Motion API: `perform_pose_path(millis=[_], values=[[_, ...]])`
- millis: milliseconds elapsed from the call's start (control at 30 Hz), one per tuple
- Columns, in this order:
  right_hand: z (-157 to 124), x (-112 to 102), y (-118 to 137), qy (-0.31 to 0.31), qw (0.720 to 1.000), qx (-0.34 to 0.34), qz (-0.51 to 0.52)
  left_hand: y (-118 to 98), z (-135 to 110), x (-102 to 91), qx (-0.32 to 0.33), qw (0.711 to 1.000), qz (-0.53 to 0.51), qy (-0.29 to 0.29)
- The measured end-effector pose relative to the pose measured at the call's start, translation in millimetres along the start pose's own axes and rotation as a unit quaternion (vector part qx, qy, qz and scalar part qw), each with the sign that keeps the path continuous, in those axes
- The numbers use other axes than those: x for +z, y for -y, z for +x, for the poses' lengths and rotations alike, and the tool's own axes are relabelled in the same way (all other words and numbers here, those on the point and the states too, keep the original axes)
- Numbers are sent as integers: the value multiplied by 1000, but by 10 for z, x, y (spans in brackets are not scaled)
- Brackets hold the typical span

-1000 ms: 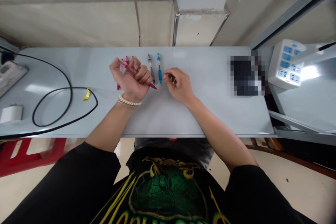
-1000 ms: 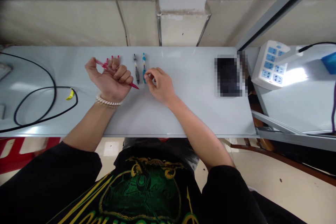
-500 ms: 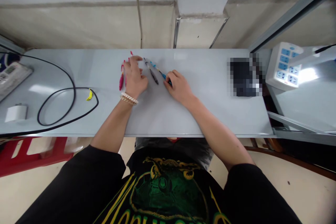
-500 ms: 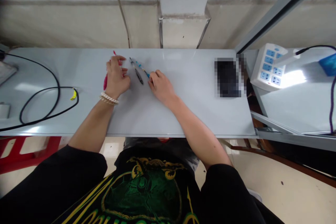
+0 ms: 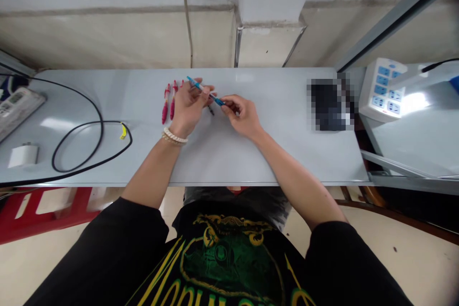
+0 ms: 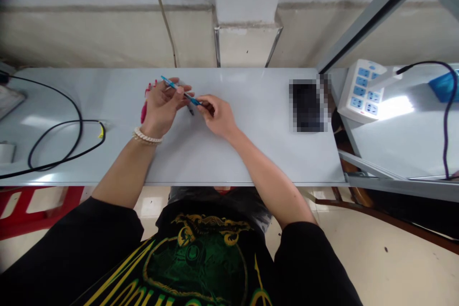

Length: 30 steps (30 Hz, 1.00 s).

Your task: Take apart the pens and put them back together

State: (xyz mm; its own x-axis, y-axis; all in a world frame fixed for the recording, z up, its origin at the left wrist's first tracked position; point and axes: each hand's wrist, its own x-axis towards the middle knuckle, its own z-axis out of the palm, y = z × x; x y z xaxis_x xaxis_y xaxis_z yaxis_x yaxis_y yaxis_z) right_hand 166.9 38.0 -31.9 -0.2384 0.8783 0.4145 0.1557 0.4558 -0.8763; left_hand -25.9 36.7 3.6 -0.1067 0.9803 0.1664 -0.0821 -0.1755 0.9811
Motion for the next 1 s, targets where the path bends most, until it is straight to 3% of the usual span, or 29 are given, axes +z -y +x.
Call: perform_pose_path(millis=[67, 167, 400, 633, 833, 1000], values=[[0, -2, 62, 22, 999, 13, 30, -87, -33, 41, -23, 998, -60, 22], [-9, -9, 115, 34, 998, 18, 40, -165, -89, 100, -20, 996, -90, 7], [-26, 5, -8, -100, 983, -119, -95, -149, -103, 342, -33, 985, -162, -52], [28, -61, -164, -104, 958, -190, -187, -220, -68, 471, -98, 973, -185, -95], [-12, -92, -55, -41, 969, -131, -207, -31, -9, 397, -116, 976, -148, -112], [-32, -28, 66, -63, 986, -86, -127, -8, -28, 322, -100, 977, -153, -112]])
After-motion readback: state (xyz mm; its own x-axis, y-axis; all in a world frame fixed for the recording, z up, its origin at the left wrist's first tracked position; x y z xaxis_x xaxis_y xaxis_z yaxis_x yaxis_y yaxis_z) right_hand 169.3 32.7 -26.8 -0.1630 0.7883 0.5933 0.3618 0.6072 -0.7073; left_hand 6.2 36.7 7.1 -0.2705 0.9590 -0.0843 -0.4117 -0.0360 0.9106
